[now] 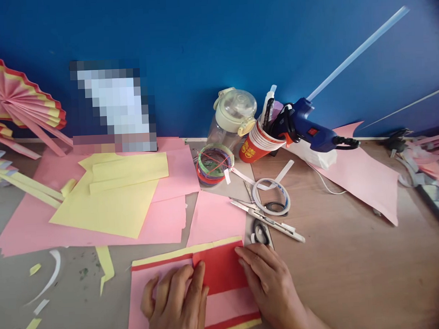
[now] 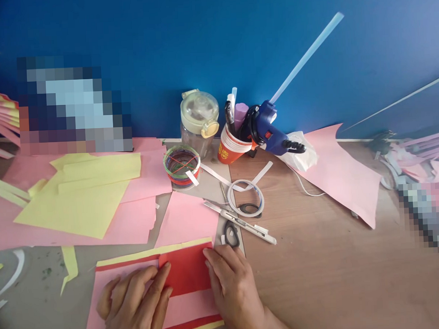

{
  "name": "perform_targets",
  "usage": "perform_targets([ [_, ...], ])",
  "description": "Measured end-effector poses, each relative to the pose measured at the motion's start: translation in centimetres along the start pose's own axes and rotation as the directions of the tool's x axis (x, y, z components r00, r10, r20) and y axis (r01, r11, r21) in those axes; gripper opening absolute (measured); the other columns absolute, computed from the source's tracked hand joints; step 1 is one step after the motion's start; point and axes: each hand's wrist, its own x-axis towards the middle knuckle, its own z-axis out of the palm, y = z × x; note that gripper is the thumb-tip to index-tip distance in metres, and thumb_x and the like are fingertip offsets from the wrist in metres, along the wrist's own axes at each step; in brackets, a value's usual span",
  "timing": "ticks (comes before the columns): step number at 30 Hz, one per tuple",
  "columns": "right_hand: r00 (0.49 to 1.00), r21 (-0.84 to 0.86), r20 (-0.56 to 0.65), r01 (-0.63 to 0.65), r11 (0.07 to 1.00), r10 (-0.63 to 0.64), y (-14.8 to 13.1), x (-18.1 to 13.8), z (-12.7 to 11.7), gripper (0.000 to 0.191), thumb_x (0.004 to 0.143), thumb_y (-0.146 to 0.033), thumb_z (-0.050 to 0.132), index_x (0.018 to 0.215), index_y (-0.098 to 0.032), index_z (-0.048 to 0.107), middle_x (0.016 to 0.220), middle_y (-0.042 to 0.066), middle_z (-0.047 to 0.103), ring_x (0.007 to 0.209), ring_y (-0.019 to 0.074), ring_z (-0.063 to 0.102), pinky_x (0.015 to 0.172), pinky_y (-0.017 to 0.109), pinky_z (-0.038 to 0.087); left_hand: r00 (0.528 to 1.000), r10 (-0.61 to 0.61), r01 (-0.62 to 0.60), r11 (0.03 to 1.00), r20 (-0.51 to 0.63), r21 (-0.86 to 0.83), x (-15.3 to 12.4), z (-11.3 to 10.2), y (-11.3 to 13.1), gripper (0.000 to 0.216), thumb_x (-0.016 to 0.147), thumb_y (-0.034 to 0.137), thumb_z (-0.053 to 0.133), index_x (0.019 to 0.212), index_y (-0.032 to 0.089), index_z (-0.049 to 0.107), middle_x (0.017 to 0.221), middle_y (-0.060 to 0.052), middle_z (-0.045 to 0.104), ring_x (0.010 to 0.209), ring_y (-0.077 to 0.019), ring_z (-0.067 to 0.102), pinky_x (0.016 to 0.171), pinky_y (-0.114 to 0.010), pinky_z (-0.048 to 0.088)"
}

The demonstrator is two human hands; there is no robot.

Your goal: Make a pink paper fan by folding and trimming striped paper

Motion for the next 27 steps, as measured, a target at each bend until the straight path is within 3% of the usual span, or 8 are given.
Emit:
perform_targets([
  [27,0.998,-0.03,-0.059,0.009,1.0,-0.011,0.32,-0.06,0.48,0.028,0.09,-0.008,0.047,0.11,-0.019,0.063,0.092,0.006,0.067,0.08,0.0172,0.063,0.072,0.031,0.054,1.0,0.009,-0.009,1.0,0.011,-0.007,0.0,0.03,-0.07,0.025,0.088,0.023,0.056,0.109,0.024,0.068,0.094,-0.005,0.067,0.089,-0.0191,0.059,0.097,-0.039,0.032],
])
